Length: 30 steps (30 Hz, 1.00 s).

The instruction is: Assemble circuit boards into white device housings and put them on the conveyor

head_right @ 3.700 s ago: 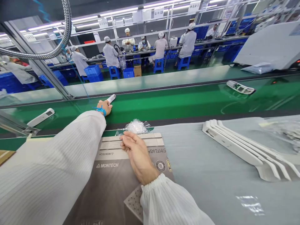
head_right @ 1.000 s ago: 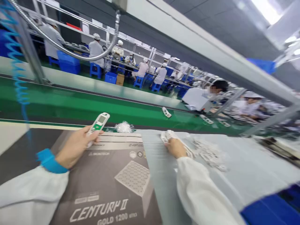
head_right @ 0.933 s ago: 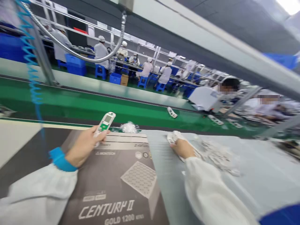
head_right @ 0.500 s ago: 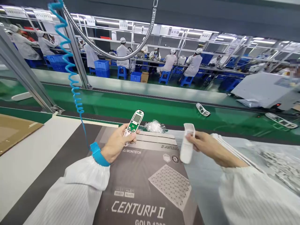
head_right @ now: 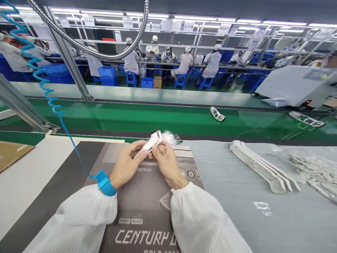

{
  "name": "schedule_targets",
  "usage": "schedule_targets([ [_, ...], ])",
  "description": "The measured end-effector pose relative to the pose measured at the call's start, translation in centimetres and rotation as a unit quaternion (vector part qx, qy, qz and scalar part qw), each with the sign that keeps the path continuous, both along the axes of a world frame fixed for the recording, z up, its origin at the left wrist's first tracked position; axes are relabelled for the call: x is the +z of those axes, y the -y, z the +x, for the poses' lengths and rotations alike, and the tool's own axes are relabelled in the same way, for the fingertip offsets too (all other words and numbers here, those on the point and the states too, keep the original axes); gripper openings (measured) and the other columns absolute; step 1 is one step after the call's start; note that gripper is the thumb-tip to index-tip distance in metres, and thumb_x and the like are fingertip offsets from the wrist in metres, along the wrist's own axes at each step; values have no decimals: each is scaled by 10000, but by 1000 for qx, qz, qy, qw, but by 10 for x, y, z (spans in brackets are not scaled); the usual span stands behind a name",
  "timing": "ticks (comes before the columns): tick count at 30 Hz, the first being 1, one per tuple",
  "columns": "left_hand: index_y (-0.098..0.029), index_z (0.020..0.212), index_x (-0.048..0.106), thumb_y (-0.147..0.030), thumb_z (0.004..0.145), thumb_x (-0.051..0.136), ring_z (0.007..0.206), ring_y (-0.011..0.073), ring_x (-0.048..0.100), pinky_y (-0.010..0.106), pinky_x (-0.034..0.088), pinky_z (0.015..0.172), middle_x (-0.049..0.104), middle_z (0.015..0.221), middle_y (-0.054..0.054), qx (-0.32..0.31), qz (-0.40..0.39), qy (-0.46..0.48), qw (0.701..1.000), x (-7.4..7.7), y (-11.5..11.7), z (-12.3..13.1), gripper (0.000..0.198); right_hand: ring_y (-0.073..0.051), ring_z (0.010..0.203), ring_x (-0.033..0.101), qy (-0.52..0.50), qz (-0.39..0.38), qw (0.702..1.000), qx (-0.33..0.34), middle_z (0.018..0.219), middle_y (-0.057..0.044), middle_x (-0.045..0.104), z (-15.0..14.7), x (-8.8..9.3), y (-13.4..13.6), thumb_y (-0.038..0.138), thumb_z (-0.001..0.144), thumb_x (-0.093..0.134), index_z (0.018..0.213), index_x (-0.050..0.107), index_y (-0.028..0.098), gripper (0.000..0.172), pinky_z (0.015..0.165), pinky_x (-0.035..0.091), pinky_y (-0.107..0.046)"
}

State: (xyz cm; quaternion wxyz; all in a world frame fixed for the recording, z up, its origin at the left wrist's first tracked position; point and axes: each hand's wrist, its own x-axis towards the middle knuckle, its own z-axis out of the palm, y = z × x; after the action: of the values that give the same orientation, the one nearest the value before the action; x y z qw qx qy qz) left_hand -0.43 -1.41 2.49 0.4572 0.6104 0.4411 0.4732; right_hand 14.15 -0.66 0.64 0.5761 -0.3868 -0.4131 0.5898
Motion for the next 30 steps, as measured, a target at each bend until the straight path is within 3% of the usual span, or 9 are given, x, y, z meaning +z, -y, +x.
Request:
schedule_targets([
  [4,-178,1117,642,-315,847,679,1038,204,667,332,507,944,708,1126,82,11,-39,76,996,1,1,3,306,-191,994,677,-11,30,999,17,1060,-46,732,0,7,5,372,725,819,1191,602,232,533,931,511,-340],
  [8,-160,1095,650,-305,807,727,1044,209,669,337,506,957,714,1120,95,8,-73,92,993,2,1,3,332,-202,1025,667,14,40,999,19,1107,-49,721,0,10,6,408,777,763,1160,642,226,441,934,509,-342],
  [12,-179,1140,650,-338,872,656,1104,206,644,326,482,993,690,1195,82,3,-36,54,998,3,4,5,312,-199,1026,655,26,18,999,-24,1073,-54,725,1,6,4,385,693,837,1105,660,208,482,944,489,-329],
  [15,-227,1260,612,-366,974,481,1179,219,603,340,443,1027,651,1282,69,-5,48,-69,996,2,11,11,344,-190,1003,649,-78,-37,996,-32,1049,-52,724,2,9,2,529,761,746,1046,669,197,444,923,497,-321],
  [17,-220,1338,556,-395,992,419,1146,268,621,386,459,983,662,1255,103,-21,84,-212,973,2,19,17,411,-178,884,660,-194,-106,975,-35,872,-34,721,4,13,2,635,850,577,920,664,196,454,854,525,-323],
  [20,-134,1320,550,-536,951,434,931,350,689,434,503,809,721,1052,186,-78,81,-397,911,4,28,29,558,-130,498,518,-295,-166,941,-29,450,45,456,11,20,5,603,921,428,680,549,211,476,608,507,-285],
  [22,-117,1277,569,-614,931,402,845,360,698,422,500,742,733,956,196,-102,83,-446,886,7,30,33,628,-109,394,381,-313,-167,935,-20,383,69,295,17,24,7,554,934,389,615,480,211,477,499,434,-256],
  [25,-150,1249,583,-641,940,332,823,336,700,381,482,709,737,926,176,-74,97,-466,876,10,24,27,632,-132,470,480,-304,-175,936,4,441,45,400,19,28,8,556,941,389,670,523,206,463,543,458,-272],
  [30,-199,1158,628,-648,945,315,851,319,694,337,445,679,741,927,141,-6,97,-482,871,8,9,2,588,-189,820,639,-290,-149,942,76,781,-12,639,10,29,8,573,954,421,865,591,220,401,724,508,-321],
])
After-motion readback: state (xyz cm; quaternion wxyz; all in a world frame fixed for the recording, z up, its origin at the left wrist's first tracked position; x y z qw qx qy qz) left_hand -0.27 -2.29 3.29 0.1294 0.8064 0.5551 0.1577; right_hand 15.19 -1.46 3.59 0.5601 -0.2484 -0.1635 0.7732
